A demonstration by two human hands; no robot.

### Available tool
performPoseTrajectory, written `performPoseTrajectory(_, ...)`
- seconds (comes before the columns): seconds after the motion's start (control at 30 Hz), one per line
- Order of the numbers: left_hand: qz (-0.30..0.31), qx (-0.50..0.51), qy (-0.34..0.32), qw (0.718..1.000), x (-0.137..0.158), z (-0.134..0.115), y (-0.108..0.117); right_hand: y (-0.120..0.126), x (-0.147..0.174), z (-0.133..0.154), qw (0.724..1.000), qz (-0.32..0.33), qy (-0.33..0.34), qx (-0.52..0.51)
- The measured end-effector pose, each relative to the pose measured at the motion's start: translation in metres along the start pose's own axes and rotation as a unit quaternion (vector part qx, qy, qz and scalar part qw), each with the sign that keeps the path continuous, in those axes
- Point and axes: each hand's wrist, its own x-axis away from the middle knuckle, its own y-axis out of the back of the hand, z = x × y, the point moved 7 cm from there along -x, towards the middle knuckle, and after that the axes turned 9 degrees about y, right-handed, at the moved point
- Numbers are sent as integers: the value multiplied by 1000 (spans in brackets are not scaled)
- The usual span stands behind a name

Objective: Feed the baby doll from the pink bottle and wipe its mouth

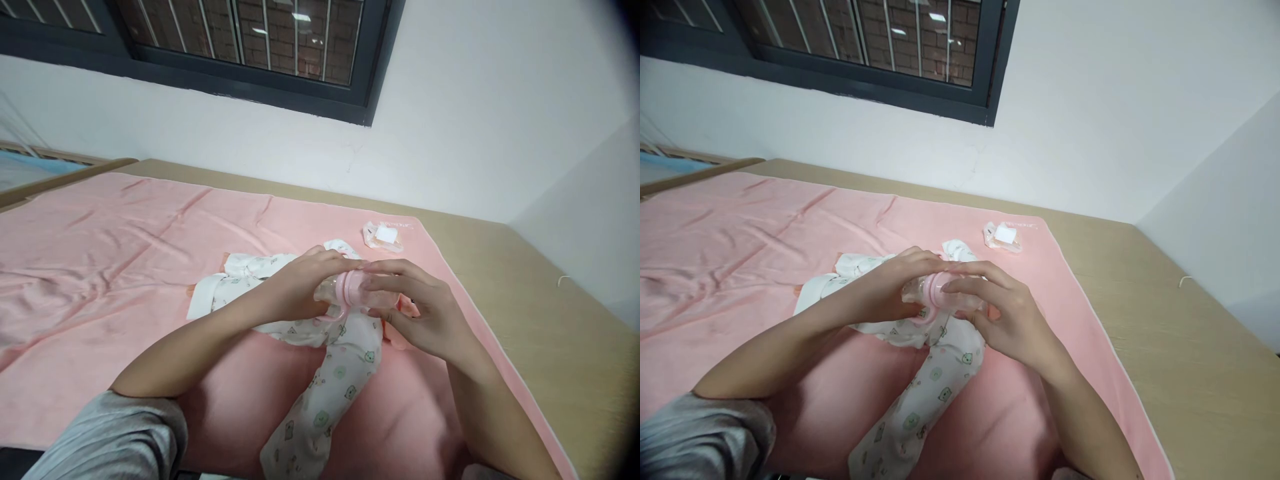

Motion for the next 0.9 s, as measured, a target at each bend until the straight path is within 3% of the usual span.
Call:
performPoseTrajectory(0.23, -14, 0, -3, 1000, -1, 1, 6, 7, -2, 0, 999, -26, -21, -4)
performPoseTrajectory(0.37, -57, -5, 47, 997, -5, 15, 25, 42, 3, -17, 992, -119, -39, -17)
performPoseTrajectory(0.5, -168, 49, 141, 974, -9, 57, 59, 93, 36, -92, 963, -209, -135, 102)
performPoseTrajectory(0.6, -240, 84, 192, 948, -11, 100, 74, 115, 81, -173, 907, -242, -275, 209)
performPoseTrajectory(0.67, -260, 108, 225, 933, -11, 127, 77, 109, 112, -221, 869, -186, -383, 254)
performPoseTrajectory(0.73, -261, 134, 259, 920, -12, 151, 76, 95, 137, -251, 838, -130, -444, 288)
performPoseTrajectory(0.8, -255, 147, 279, 914, -12, 168, 73, 81, 157, -267, 820, -99, -473, 305)
performPoseTrajectory(0.9, -241, 147, 280, 918, -12, 185, 70, 68, 174, -277, 823, -88, -472, 303)
